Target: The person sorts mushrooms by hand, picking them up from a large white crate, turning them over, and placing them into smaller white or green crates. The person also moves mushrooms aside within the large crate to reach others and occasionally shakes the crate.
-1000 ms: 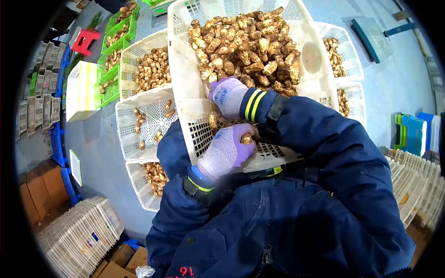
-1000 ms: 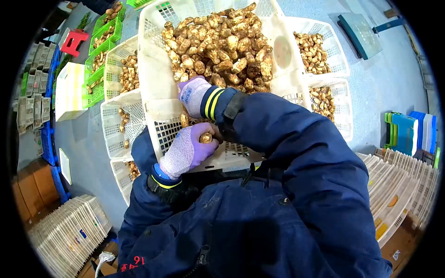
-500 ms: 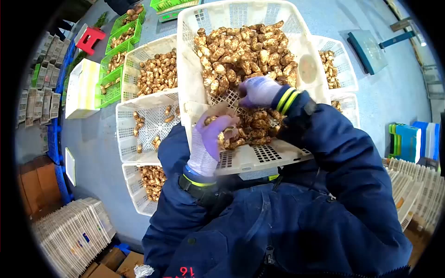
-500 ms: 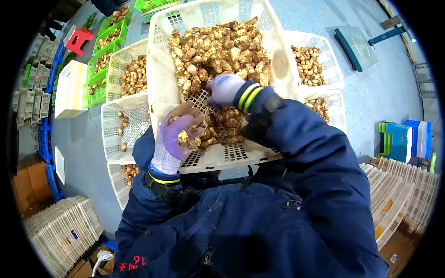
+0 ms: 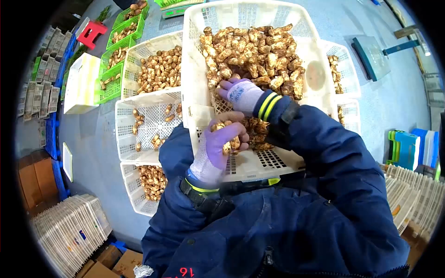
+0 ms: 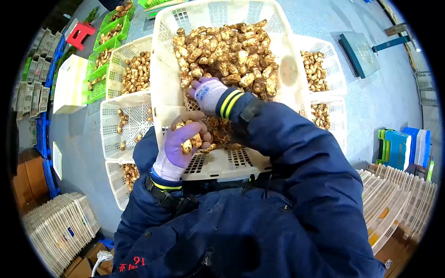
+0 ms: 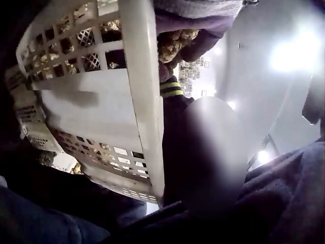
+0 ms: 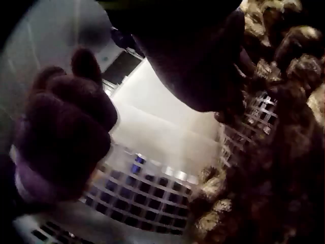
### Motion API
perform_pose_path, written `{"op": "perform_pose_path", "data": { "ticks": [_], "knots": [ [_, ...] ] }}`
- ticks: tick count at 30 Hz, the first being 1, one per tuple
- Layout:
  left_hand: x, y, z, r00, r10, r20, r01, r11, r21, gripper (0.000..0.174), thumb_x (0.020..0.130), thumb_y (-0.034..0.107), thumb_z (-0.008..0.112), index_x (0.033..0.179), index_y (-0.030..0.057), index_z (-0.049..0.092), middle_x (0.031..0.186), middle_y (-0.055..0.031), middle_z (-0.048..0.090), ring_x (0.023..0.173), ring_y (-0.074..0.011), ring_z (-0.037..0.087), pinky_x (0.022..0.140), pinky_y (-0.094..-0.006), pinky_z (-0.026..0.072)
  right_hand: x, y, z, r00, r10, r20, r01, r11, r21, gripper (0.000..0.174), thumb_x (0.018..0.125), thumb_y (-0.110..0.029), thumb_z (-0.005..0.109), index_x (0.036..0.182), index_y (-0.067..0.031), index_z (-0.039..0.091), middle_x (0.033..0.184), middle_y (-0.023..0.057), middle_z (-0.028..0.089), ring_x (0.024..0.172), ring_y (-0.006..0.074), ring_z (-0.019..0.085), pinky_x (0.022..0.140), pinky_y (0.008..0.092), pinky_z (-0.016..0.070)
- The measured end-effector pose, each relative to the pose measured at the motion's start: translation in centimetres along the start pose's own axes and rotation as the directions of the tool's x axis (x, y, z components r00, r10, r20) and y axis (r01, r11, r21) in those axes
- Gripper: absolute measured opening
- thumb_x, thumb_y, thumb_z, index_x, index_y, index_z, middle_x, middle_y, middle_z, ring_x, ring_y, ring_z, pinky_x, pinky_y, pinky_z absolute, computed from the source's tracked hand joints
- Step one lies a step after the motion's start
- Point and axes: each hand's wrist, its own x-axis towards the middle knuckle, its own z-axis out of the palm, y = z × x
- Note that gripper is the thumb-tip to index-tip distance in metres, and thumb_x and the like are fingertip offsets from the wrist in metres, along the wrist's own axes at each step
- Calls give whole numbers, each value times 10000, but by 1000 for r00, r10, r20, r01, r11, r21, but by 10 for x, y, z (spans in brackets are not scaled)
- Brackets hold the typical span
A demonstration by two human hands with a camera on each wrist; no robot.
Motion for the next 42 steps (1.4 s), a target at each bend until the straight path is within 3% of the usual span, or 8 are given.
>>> {"op": "perform_pose_path", "data": {
  "ticks": [2,5,14,19,28,33,36,42],
  "knots": [
    [2,0,-3,989,-131,63,140,974,-178,281,906,105,617,1167,11,576,922,-117,612,826,-217,652,720,-317,570,-7,0,-72,898,-58,435,-156,884,441,455,795,-179,617,1247,-123,639,1100,167,686,1037,312,657,898,412,520],
    [4,-6,-6,770,427,474,-637,562,527,223,892,33,590,1112,-3,601,946,-123,609,826,-221,656,729,-322,572,2,19,-85,963,246,109,-268,917,296,410,825,-89,562,1225,-130,642,1047,136,699,982,297,674,872,415,533],
    [-1,12,15,974,-152,170,49,867,495,181,900,97,599,991,-46,662,813,-64,624,724,-96,607,688,-243,499,25,11,-54,942,256,217,-292,945,151,411,833,-136,544,1224,-20,586,1153,196,648,1034,328,655,862,425,523],
    [3,9,10,697,94,711,-681,396,616,167,852,58,632,1015,48,669,905,-64,631,776,-153,633,708,-266,521,-9,28,-83,921,259,291,-326,921,212,265,862,-235,547,1013,-81,700,839,157,698,831,336,683,768,449,537],
    [6,-1,-4,937,241,254,-348,729,589,241,860,69,622,1096,30,650,1060,-110,632,892,-182,640,813,-272,507,52,-14,-34,948,236,214,-211,969,-132,239,820,-236,672,1014,-104,714,962,86,704,915,266,684,748,413,531],
    [10,1,-16,777,422,468,-588,219,779,393,865,125,670,1223,-12,580,1103,-84,607,908,-158,621,782,-285,517,60,-18,-28,949,259,180,-248,965,-80,226,792,-138,672,1006,-83,719,965,113,707,950,278,696,733,419,544],
    [4,-7,-5,989,53,-138,-55,998,-6,334,967,134,519,1280,17,516,1238,-134,549,1092,-273,619,857,-394,550,39,-12,-44,938,286,194,-325,921,215,320,795,-146,640,1089,-23,674,1043,155,696,954,301,691,779,419,548],
    [3,-3,-1,991,28,-127,-60,965,-256,449,987,251,563,1378,68,439,1253,-126,552,1073,-276,630,879,-412,547,-37,0,-125,959,139,247,-280,591,757,454,889,-327,662,1207,-4,635,1073,175,702,958,224,688,837,332,543]
  ]
}}
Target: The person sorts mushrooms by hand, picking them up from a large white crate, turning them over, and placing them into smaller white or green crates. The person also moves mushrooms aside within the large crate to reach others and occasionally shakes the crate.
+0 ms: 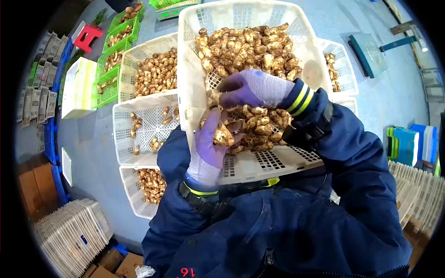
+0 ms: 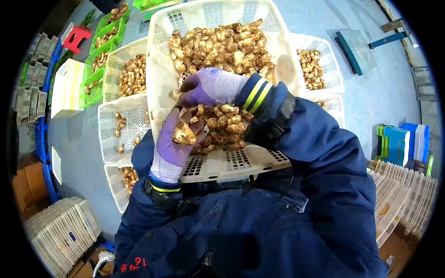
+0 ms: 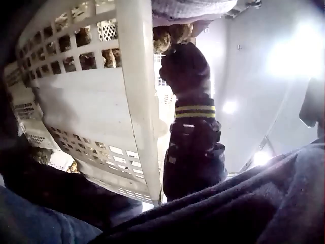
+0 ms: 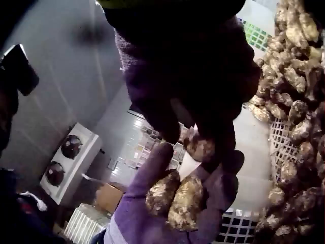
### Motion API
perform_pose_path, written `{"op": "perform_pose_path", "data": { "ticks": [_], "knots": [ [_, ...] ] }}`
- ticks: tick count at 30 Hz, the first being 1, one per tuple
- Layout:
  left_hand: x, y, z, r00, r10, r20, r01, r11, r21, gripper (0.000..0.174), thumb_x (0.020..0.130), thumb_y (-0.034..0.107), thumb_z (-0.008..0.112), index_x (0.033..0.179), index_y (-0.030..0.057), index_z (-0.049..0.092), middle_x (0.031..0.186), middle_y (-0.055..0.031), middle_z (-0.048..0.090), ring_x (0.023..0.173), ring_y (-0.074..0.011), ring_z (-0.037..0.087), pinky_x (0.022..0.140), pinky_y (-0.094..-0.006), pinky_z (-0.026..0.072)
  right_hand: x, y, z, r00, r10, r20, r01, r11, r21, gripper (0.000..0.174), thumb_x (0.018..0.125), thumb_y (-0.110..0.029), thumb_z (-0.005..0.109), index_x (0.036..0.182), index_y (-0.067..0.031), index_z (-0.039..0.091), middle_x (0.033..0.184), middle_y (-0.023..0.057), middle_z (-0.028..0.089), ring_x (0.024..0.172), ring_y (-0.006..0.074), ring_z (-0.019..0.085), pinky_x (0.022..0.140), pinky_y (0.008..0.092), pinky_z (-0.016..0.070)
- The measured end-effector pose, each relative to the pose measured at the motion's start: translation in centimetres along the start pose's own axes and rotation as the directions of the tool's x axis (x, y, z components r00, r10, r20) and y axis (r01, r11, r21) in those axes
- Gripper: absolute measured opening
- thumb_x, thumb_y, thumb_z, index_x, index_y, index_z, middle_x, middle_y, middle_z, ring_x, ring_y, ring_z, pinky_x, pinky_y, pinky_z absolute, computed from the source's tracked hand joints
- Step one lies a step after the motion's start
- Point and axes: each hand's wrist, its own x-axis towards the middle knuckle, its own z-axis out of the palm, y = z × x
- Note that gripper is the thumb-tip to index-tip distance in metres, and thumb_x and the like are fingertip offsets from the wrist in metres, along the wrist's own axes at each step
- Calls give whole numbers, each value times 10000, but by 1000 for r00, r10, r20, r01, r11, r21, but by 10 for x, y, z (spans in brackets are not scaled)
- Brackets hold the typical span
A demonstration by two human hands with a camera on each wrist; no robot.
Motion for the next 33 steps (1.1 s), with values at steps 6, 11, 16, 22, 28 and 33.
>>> {"op": "perform_pose_path", "data": {
  "ticks": [6,11,16,22,28,33],
  "knots": [
    [10,2,-22,598,302,742,-781,11,625,482,739,181,816,1176,114,625,1057,-58,704,1122,-220,642,946,-404,481,46,41,-9,979,57,-195,-159,814,-559,423,901,-140,538,1315,-55,564,1024,193,693,921,290,693,857,402,545],
    [5,5,-6,688,55,723,-688,368,626,367,748,120,769,1092,51,662,964,-92,709,966,-262,670,873,-363,516,28,65,56,999,10,38,25,588,-808,579,785,-179,644,1340,-103,501,1425,139,450,1263,365,442,938,492,475],
    [-21,17,31,845,-268,463,-24,846,533,364,724,110,671,1060,-31,654,952,-106,690,931,-178,644,877,-312,496,-35,60,46,876,-237,419,246,969,33,418,817,-162,655,1227,-82,634,969,197,692,936,303,673,852,390,512],
    [-24,23,42,811,-418,410,97,786,610,323,811,100,675,1114,-10,660,983,-66,680,930,-122,632,875,-265,495,-6,50,-5,993,66,-102,-106,880,-464,447,849,-113,540,1292,-98,600,995,185,699,937,319,676,858,406,530],
    [-18,22,36,808,-358,467,-133,662,738,248,819,88,675,1048,-9,669,1002,-68,674,923,-131,634,837,-283,512,49,66,45,992,123,-41,-112,646,-755,508,862,-163,551,1337,-13,454,1163,188,602,1005,340,646,800,440,522],
    [-3,10,16,905,-31,424,-250,768,589,199,869,102,678,1008,-39,662,1109,-86,638,961,-165,646,819,-311,538,36,69,49,999,-39,25,46,797,-602,525,866,-231,599,1345,-51,480,1107,211,628,910,333,665,748,448,529]
  ]
}}
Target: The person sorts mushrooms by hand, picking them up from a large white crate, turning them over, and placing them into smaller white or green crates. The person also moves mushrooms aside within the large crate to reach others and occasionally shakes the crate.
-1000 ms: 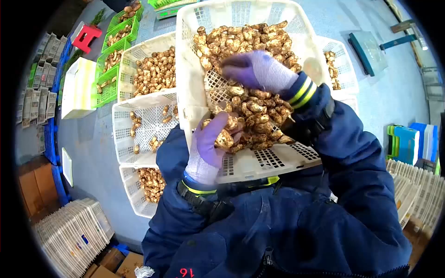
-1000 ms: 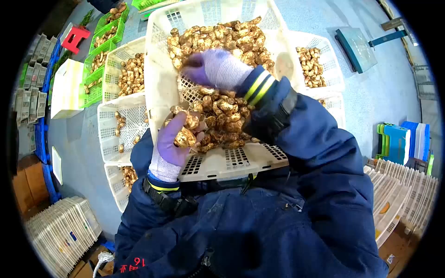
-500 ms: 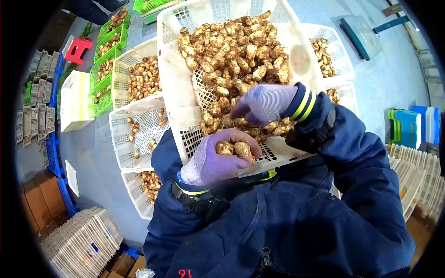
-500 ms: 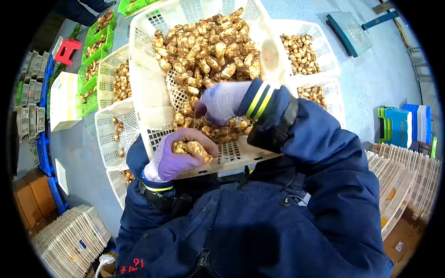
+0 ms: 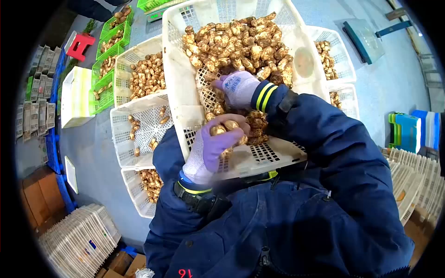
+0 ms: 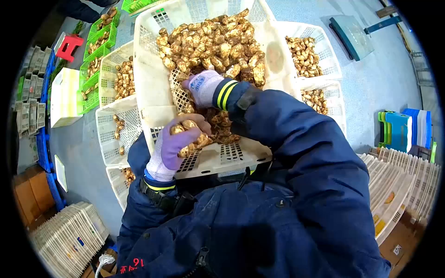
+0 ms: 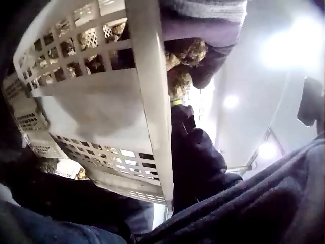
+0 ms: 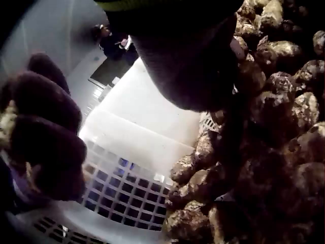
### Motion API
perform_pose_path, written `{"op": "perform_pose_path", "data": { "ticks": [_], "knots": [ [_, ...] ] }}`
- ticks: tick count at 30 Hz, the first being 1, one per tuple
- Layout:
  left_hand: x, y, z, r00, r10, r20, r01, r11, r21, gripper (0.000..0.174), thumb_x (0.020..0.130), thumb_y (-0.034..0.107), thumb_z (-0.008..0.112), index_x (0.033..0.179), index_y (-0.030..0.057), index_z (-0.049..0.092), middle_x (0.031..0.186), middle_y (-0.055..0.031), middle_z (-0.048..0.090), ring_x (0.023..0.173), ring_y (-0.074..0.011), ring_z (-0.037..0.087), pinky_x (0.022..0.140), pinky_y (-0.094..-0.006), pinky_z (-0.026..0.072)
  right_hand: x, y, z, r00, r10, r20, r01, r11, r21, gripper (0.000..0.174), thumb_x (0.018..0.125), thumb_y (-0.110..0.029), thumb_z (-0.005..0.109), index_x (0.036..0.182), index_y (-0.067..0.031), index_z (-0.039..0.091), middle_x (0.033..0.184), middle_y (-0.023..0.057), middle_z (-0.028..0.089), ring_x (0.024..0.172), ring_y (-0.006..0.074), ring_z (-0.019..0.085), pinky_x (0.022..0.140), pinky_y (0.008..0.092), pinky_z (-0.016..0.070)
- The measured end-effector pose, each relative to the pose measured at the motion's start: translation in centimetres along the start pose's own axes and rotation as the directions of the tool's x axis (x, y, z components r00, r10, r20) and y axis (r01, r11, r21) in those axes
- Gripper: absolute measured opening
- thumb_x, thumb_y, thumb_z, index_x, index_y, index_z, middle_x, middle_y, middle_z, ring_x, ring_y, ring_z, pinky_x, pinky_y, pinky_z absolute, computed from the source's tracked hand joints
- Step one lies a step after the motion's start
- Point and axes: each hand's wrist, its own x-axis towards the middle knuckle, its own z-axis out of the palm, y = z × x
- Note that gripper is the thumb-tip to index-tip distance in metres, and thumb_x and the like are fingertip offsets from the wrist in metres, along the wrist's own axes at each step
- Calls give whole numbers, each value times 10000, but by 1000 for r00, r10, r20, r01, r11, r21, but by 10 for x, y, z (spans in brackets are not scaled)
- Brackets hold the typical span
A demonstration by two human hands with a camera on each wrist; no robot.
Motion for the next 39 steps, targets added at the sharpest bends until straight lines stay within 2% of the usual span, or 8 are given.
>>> {"op": "perform_pose_path", "data": {
  "ticks": [5,8,11,13,17,25,28,39],
  "knots": [
    [-1,-13,-4,981,-196,14,196,972,-133,321,851,155,696,1141,21,666,1150,-107,632,993,-181,650,903,-323,522,-15,-9,0,992,93,82,-103,986,133,472,835,-271,639,1269,-98,572,964,155,687,929,341,664,801,436,528],
    [-1,-21,-13,901,382,204,-433,771,468,361,790,111,744,1141,65,673,1165,-113,624,1039,-222,646,936,-344,513,-25,8,-8,990,136,49,-135,749,649,391,855,-242,639,1218,-97,633,1040,136,712,916,263,683,816,370,537],
    [-4,-20,-11,926,374,-46,-344,888,305,455,963,331,576,1335,78,512,1149,-163,638,1068,-286,637,925,-397,515,-55,25,-23,944,-182,-274,328,602,728,289,1020,-217,459,1116,-16,643,937,101,702,761,180,680,655,276,546],
    [-5,-13,-3,956,-134,-262,-10,875,-484,565,981,475,509,1317,21,508,1142,-140,641,1064,-295,626,899,-430,518,-61,28,-17,976,-216,-8,-59,-303,951,332,1007,-296,493,1076,-10,649,891,112,692,714,175,675,599,265,537],
    [1,1,0,899,-312,-306,7,711,-704,624,964,588,442,1316,77,513,1079,-77,646,1021,-289,631,887,-438,503,-71,19,-14,972,-207,-109,25,-370,929,378,988,-344,526,1110,-9,652,839,100,691,631,172,656,560,276,528],
    [2,-16,1,909,-279,-308,46,805,-592,533,993,494,480,1360,107,485,1194,-105,628,1090,-289,624,887,-486,537,-77,-16,-14,944,283,-168,36,420,907,325,927,-312,635,1021,-2,663,742,33,655,670,142,652,604,279,512],
    [5,-27,-8,944,-214,-251,80,887,-455,493,982,436,531,1343,101,499,1188,-105,625,1099,-276,615,860,-453,543,-100,-55,-24,969,36,-246,90,874,478,484,922,-404,615,1265,-70,545,750,162,666,699,294,675,644,404,528],
    [-7,-13,4,978,-170,-124,139,965,-223,561,897,251,673,1331,-41,468,1012,-133,678,942,-256,679,772,-349,555,-2,61,-17,972,32,-232,-104,946,-306,557,860,-198,568,1403,-134,458,1417,112,503,1317,320,452,1108,449,354]
  ]
}}
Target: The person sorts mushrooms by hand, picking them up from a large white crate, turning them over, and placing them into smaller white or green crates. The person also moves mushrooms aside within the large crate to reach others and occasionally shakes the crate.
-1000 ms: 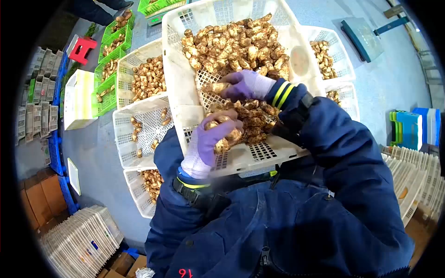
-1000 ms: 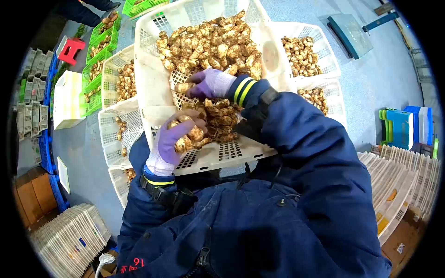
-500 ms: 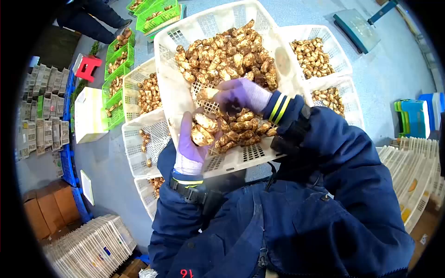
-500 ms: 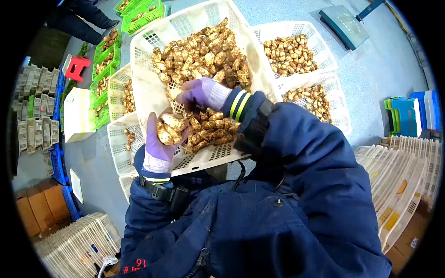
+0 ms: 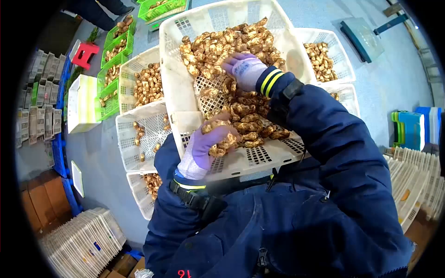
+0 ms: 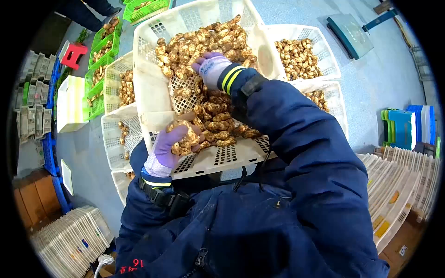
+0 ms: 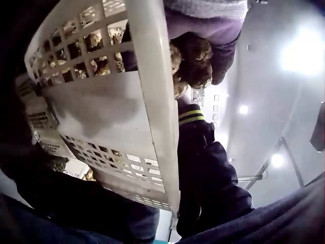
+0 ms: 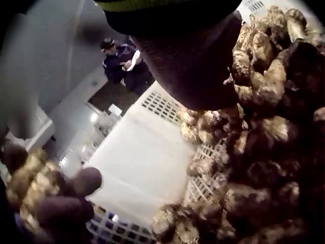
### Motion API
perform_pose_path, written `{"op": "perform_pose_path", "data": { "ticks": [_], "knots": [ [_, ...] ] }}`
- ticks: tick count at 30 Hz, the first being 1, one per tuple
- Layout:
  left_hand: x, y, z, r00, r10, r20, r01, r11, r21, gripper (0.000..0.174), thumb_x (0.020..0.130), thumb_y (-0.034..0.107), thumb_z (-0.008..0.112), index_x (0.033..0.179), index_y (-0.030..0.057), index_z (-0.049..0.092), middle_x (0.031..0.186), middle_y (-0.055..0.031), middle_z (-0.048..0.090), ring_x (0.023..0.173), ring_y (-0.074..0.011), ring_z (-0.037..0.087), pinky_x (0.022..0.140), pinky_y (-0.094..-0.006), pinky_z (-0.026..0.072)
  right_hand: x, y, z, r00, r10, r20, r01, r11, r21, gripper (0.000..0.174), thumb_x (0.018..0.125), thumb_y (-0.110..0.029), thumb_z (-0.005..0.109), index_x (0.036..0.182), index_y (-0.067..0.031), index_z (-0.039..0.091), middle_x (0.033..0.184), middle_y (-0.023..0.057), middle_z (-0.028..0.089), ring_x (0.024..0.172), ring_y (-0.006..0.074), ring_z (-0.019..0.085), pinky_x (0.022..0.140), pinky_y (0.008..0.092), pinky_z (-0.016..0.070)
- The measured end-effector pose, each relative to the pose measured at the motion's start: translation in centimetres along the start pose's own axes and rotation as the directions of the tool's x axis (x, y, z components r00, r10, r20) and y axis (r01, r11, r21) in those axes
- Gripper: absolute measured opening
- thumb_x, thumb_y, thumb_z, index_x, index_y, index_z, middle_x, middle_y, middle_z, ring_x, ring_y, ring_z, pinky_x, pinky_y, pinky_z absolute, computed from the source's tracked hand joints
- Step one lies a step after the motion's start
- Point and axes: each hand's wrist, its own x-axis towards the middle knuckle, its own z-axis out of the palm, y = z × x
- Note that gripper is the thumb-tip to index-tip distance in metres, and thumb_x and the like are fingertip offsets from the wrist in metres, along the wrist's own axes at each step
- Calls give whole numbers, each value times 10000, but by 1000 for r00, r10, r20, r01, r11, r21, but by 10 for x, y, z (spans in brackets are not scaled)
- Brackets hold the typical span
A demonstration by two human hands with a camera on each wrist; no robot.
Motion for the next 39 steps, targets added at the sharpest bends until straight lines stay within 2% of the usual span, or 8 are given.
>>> {"op": "perform_pose_path", "data": {
  "ticks": [4,7,9,16,19,24,30,39],
  "knots": [
    [3,15,7,960,-254,115,217,940,264,407,823,184,689,1156,-36,605,969,-96,677,906,-177,647,831,-300,515,-41,-23,-39,919,-76,386,50,996,78,422,789,-172,622,1207,-117,623,1236,128,610,1113,325,595,924,425,505],
    [5,16,5,855,67,515,-395,726,563,324,793,165,698,1062,-7,640,984,-72,661,932,-160,620,878,-289,471,-96,-21,-56,902,-122,413,-13,951,310,507,727,-69,600,1232,-97,636,1162,158,661,1024,323,653,876,410,533],
    [5,21,11,935,-145,322,-34,870,492,309,774,135,705,1045,2,639,1022,-69,649,971,-164,610,902,-300,464,-117,-11,-67,856,-173,488,-56,906,419,501,748,-72,587,1245,-103,635,1110,169,680,1016,313,659,879,411,530],
    [-1,21,21,958,-178,225,55,883,467,268,750,167,722,962,13,663,955,-60,663,938,-123,604,893,-285,473,-49,-34,-37,934,-112,339,-27,925,380,576,786,-97,590,1357,-85,514,1128,185,660,999,339,657,850,427,531],
    [9,20,10,788,120,604,-546,590,595,329,740,150,721,1027,10,641,964,-63,656,953,-143,607,895,-306,481,-29,-59,-1,899,-171,403,115,981,159,462,787,-180,634,1218,-30,563,1042,189,667,969,325,665,821,460,517],
    [-4,33,24,911,-318,263,208,903,375,382,751,182,730,1071,-2,628,993,-84,669,962,-160,624,871,-318,500,-47,-63,-17,848,-506,154,281,677,680,573,840,-125,609,1394,-49,486,1147,202,661,911,284,674,848,358,522],
    [4,4,-5,972,226,-58,-232,956,-177,529,933,230,615,1365,-24,444,1103,-159,658,1034,-282,646,913,-396,535,-45,26,-55,923,301,241,-381,805,455,505,810,-24,526,1306,-76,599,1022,119,727,803,202,681,691,351,562],
    [6,-3,-21,860,410,-305,-486,839,-243,542,964,295,584,1389,0,421,1237,-177,603,1182,-343,570,1010,-462,476,-98,12,-29,899,-73,432,-105,922,374,483,737,-23,566,1208,-77,657,1011,190,695,972,344,670,848,423,539]
  ]
}}
